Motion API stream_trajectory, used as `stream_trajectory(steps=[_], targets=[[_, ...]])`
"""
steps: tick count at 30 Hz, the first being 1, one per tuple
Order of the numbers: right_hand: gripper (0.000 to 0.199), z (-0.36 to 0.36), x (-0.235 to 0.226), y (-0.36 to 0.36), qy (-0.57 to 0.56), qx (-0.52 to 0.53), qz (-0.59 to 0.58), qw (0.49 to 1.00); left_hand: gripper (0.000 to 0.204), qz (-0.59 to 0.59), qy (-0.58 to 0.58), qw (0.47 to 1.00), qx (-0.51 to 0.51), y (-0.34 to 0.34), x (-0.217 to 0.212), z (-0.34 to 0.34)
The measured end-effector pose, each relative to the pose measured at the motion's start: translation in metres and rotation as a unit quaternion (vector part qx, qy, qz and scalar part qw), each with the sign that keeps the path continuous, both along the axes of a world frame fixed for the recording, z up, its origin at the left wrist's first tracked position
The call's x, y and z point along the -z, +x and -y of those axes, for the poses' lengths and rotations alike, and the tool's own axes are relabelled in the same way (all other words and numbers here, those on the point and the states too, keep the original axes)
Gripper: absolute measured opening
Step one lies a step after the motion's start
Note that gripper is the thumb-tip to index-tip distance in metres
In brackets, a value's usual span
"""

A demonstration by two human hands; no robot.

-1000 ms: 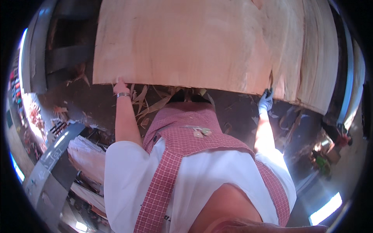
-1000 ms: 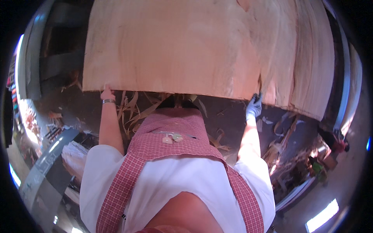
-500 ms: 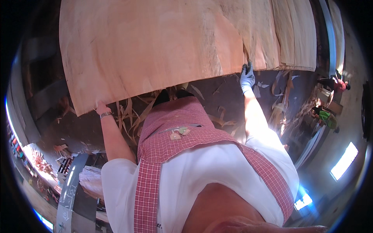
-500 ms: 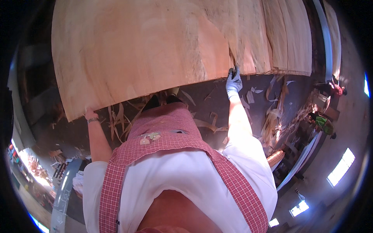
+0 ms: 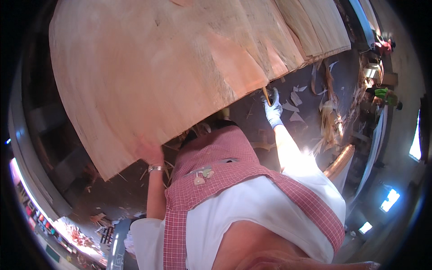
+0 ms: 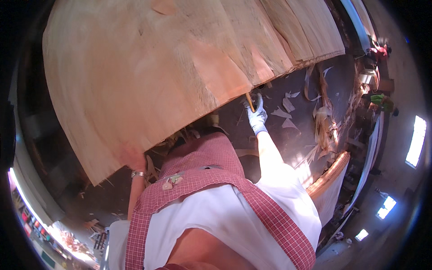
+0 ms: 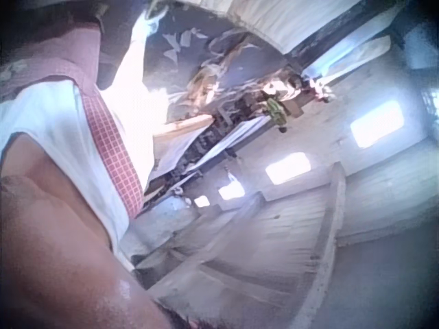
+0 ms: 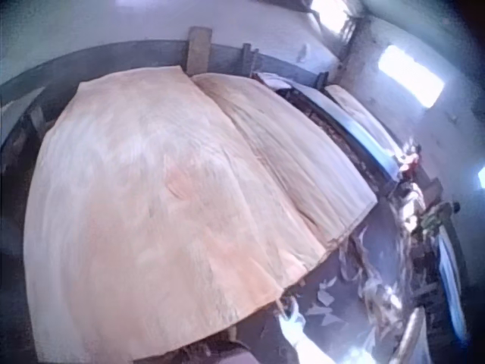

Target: The person applies pieces of tape to seams and cracks on large sheets of wood veneer, smoothed them down by hand, and then flips and moves the sheets on a work table.

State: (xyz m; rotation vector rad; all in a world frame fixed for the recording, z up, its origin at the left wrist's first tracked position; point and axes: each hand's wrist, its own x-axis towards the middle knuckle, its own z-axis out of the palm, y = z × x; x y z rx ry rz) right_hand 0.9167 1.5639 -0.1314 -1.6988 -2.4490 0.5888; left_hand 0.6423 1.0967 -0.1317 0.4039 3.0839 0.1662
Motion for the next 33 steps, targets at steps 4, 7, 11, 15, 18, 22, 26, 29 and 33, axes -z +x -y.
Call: stream_trajectory(steps=[4,7,11,15,18,22,26,29,33], targets=[[0.045,-0.006,-0.022,-0.008,-0.094,0.039,0.052,0.993,0.068,0.111,-0.019,0.985,0.129,0.005,-0.040,-0.109],[0.042,-0.016,-0.034,0.007,-0.053,0.003,-0.046,0.998,0.074,0.224,-0.067,0.969,0.083,-0.004,-0.023,-0.128],[0.039,-0.024,-0.042,0.071,-0.082,0.026,-0.066,0.994,0.076,0.282,-0.111,0.949,0.089,-0.018,-0.032,-0.136],[0.040,-0.052,-0.048,0.105,-0.093,0.075,0.000,0.993,0.075,0.316,-0.103,0.937,0.105,-0.028,-0.025,-0.138],[0.038,-0.080,-0.063,0.119,-0.067,0.079,-0.029,0.994,0.075,0.328,-0.118,0.929,0.125,-0.039,-0.015,-0.133],[0.036,-0.150,-0.078,0.148,-0.017,0.064,-0.025,0.997,0.075,0.358,-0.095,0.921,0.117,-0.049,-0.006,-0.141],[0.036,-0.244,-0.080,0.141,0.078,0.001,-0.020,0.997,0.069,0.370,-0.105,0.920,0.081,-0.056,0.002,-0.127],[0.037,-0.296,-0.098,0.114,0.056,0.008,0.014,0.998,0.063,0.373,-0.073,0.924,0.049,-0.049,0.006,-0.126],[0.039,-0.336,-0.123,0.100,0.061,0.020,0.054,0.996,0.061,0.366,-0.056,0.927,0.064,-0.052,0.004,-0.128]])
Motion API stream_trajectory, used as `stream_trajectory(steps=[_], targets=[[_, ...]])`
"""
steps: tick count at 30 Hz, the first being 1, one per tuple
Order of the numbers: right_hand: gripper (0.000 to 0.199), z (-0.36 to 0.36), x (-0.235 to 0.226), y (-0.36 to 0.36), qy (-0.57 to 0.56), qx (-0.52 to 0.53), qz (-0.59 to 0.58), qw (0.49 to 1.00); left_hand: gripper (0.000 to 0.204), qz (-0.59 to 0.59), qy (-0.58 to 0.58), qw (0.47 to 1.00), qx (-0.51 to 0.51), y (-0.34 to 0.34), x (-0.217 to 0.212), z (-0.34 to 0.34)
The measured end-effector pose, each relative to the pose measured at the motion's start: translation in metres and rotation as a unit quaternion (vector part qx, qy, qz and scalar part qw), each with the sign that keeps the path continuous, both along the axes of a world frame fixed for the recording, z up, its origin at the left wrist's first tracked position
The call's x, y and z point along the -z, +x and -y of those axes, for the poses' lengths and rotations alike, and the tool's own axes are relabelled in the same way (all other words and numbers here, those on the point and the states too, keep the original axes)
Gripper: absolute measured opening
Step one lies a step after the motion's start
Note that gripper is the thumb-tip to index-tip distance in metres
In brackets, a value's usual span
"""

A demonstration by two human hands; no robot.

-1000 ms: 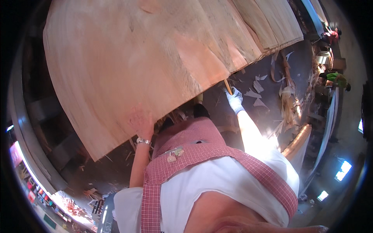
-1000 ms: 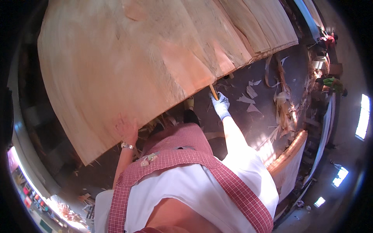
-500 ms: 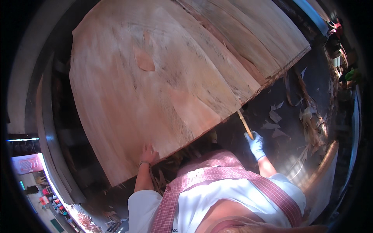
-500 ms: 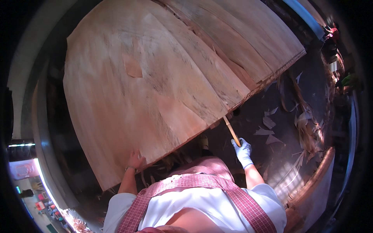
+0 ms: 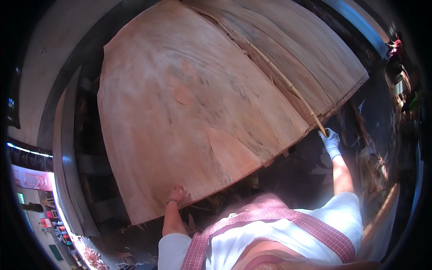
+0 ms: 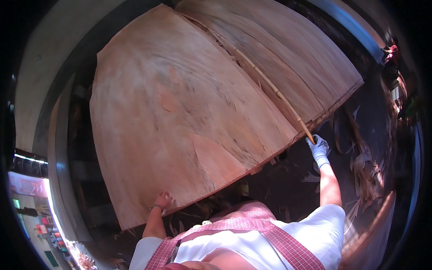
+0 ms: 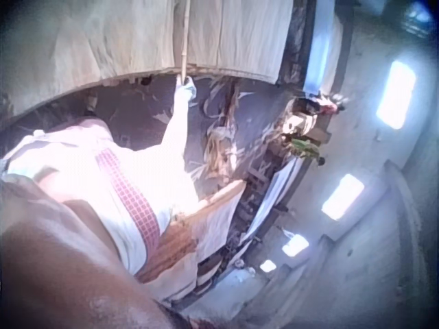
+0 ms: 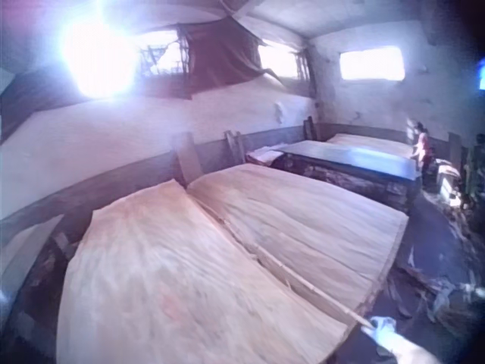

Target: The person applies pieces of tape to seams and cracks on large sheets of wood veneer, smoothed them down by hand, and then flips and moves the sheets on a work table.

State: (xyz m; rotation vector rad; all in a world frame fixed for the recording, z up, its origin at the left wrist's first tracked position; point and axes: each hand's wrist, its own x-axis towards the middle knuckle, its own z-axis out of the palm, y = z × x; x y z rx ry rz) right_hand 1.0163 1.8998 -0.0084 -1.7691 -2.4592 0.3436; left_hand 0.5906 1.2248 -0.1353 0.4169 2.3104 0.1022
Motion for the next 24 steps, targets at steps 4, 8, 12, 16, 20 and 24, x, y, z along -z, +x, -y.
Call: stream_trajectory(steps=[4,8,12,16,20,24], targets=[[0.041,0.000,-0.013,-0.046,0.044,-0.031,-0.010,0.998,0.059,-0.018,0.028,0.999,-0.010,0.005,-0.010,0.007],[0.045,0.062,-0.007,-0.133,0.046,-0.099,-0.119,0.987,0.062,-0.038,0.022,0.999,-0.027,0.015,-0.042,-0.006],[0.044,0.137,0.005,-0.231,0.053,-0.123,-0.097,0.986,0.067,-0.079,0.079,0.994,0.001,0.009,0.001,0.035],[0.044,0.140,0.014,-0.294,-0.087,-0.068,-0.121,0.986,0.068,-0.029,0.166,0.986,-0.008,0.009,-0.013,0.015],[0.048,0.247,0.020,-0.337,-0.146,-0.066,-0.186,0.969,0.068,-0.116,0.287,0.945,-0.103,0.026,-0.029,0.075],[0.049,0.318,0.034,-0.345,-0.154,-0.111,-0.185,0.964,0.068,-0.182,0.330,0.914,-0.153,0.057,-0.019,0.157]])
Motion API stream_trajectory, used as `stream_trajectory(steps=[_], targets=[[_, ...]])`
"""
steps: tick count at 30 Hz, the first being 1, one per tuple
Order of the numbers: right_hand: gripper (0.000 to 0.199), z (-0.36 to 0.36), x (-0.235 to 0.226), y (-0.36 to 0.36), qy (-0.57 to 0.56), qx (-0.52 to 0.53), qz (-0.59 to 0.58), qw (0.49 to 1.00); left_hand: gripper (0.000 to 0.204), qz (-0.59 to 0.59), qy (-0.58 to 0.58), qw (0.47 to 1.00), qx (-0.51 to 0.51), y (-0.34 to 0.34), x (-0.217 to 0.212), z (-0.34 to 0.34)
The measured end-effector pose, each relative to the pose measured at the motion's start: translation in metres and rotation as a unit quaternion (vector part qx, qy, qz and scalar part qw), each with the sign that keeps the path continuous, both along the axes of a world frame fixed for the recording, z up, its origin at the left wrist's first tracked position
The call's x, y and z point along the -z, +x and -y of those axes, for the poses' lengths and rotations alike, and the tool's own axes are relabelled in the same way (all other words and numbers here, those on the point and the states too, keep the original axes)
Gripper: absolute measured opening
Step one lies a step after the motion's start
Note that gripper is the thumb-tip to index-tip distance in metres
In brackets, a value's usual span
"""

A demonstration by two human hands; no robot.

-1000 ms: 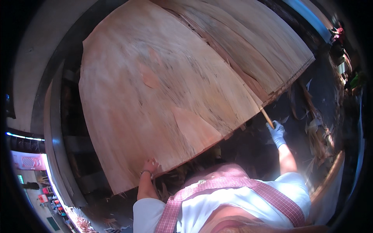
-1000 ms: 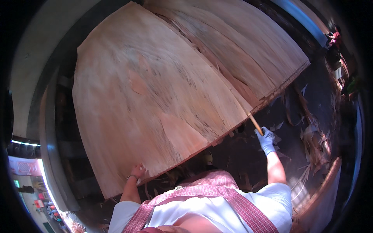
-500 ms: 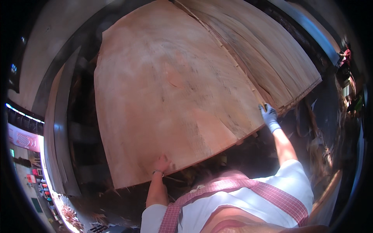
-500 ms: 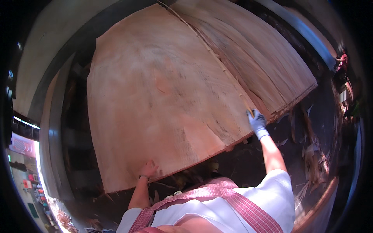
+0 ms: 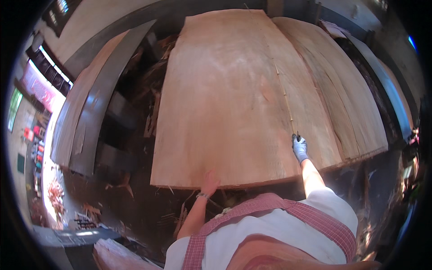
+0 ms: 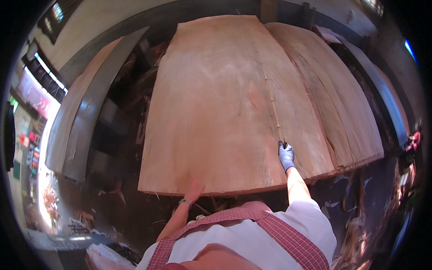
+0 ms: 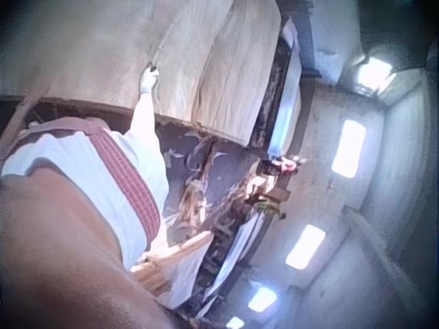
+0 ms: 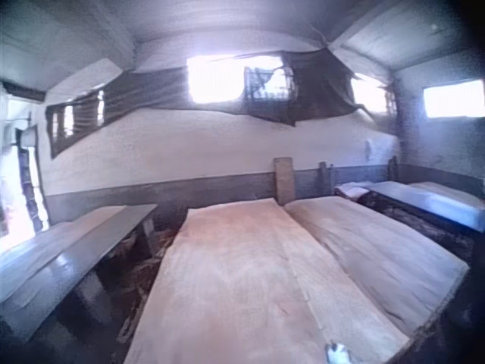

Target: The person applies pieces of tape to seams and cracks on large sheets of wood veneer, smoothed them down by hand, and then flips and moves the sheets on a work table.

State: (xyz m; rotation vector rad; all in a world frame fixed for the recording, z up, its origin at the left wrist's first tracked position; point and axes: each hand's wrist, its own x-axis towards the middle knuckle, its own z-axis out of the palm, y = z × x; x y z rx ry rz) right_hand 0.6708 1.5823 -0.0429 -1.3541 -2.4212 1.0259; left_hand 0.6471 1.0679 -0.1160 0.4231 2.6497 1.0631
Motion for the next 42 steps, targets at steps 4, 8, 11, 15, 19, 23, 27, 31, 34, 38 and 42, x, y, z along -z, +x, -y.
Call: stream_trajectory(steps=[4,8,11,15,19,23,27,31,34,38,42], targets=[[0.054,0.011,0.010,-0.023,0.056,-0.015,0.019,0.998,0.066,0.011,-0.004,0.989,-0.148,0.056,-0.004,0.126],[0.050,0.010,-0.013,-0.030,0.109,0.041,0.070,0.991,0.061,0.148,-0.128,0.932,-0.304,0.140,0.025,0.247],[0.050,0.108,-0.048,-0.059,0.165,-0.019,0.026,0.986,0.050,0.258,-0.251,0.902,-0.239,0.213,0.024,0.352],[0.056,0.189,-0.035,-0.040,0.184,-0.033,0.065,0.980,0.053,0.317,-0.226,0.821,-0.417,0.259,0.073,0.460],[0.051,0.254,0.016,-0.009,0.220,0.011,0.159,0.962,0.051,0.240,-0.188,0.864,-0.400,0.229,0.076,0.554],[0.039,0.249,0.009,-0.011,0.443,-0.074,-0.017,0.893,0.040,0.194,0.012,0.891,-0.411,0.151,0.075,0.583],[0.042,0.422,0.033,-0.062,-0.026,0.008,-0.144,0.989,0.041,0.157,0.000,0.875,-0.458,0.121,0.067,0.675],[0.043,0.510,0.059,-0.042,0.004,0.011,-0.144,0.990,0.045,0.147,0.000,0.906,-0.398,0.076,0.055,0.646],[0.051,0.575,0.098,0.020,0.130,0.011,0.014,0.991,0.048,0.134,-0.055,0.945,-0.293,0.083,0.026,0.659],[0.057,0.532,0.116,0.129,0.124,0.054,0.128,0.983,0.050,0.192,-0.184,0.944,-0.194,0.086,-0.013,0.656],[0.057,0.532,0.042,0.070,0.064,0.037,0.059,0.995,0.049,0.237,-0.220,0.925,-0.201,0.086,-0.010,0.688]])
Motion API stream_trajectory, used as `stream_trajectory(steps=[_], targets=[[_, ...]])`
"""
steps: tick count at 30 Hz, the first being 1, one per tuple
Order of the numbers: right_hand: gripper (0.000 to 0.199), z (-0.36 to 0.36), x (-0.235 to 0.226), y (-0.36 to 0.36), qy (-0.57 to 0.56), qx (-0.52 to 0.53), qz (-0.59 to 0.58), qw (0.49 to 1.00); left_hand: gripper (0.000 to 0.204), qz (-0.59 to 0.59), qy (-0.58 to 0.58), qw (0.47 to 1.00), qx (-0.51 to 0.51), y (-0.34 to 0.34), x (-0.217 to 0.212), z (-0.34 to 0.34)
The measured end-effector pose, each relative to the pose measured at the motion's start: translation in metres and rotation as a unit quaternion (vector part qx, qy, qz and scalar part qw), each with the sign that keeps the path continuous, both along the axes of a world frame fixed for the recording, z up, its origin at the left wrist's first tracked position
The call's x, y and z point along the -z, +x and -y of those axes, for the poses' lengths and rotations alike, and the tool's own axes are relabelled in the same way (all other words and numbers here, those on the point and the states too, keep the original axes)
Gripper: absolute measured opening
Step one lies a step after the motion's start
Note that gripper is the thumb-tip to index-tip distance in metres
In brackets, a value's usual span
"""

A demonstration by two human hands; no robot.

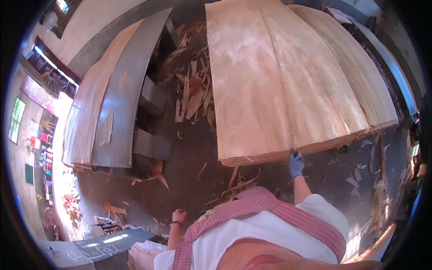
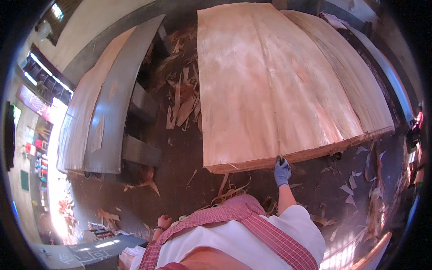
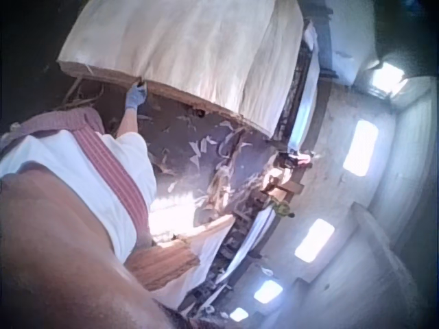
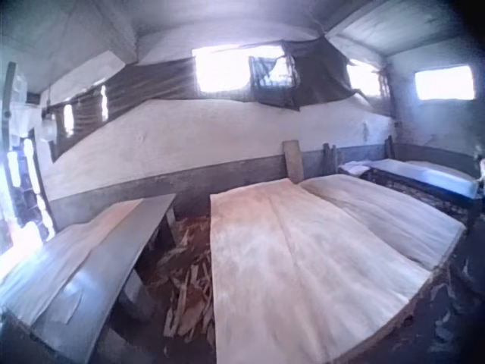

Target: The person applies pieces of tape to seams and cracks on large sheets of wood veneer, smoothed them down by hand, and then flips and moves the sheets on a work table.

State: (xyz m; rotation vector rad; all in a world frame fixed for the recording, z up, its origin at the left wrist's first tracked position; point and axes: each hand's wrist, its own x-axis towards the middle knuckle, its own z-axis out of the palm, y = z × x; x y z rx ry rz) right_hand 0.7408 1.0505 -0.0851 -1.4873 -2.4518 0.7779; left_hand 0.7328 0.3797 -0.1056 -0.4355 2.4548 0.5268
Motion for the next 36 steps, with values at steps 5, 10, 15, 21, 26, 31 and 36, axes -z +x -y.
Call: stream_trajectory(steps=[5,10,15,21,26,31,36], targets=[[0.059,-0.059,-0.032,-0.003,0.074,0.002,0.081,0.994,0.047,-0.015,0.026,1.000,0.005,-0.029,0.018,-0.022],[0.061,-0.152,-0.034,0.042,0.078,0.018,0.130,0.988,0.049,-0.105,0.094,0.989,0.049,-0.068,0.012,-0.085],[0.065,-0.142,-0.066,0.005,0.072,0.059,0.133,0.987,0.047,-0.123,0.083,0.985,0.086,-0.059,-0.010,-0.101],[0.063,-0.122,-0.068,-0.049,0.093,0.064,0.116,0.987,0.047,-0.048,0.083,0.995,-0.018,-0.012,0.022,-0.010],[0.054,-0.065,-0.037,-0.086,0.109,-0.011,0.114,0.987,0.050,0.011,0.099,0.989,-0.110,0.022,0.082,0.076],[0.052,0.086,-0.011,-0.196,0.226,-0.142,-0.002,0.964,0.049,-0.073,0.133,0.966,-0.211,0.013,0.078,0.193],[0.043,0.379,-0.039,-0.304,-0.210,-0.111,-0.141,0.961,0.041,-0.200,0.063,0.961,-0.179,-0.066,0.017,0.295]])
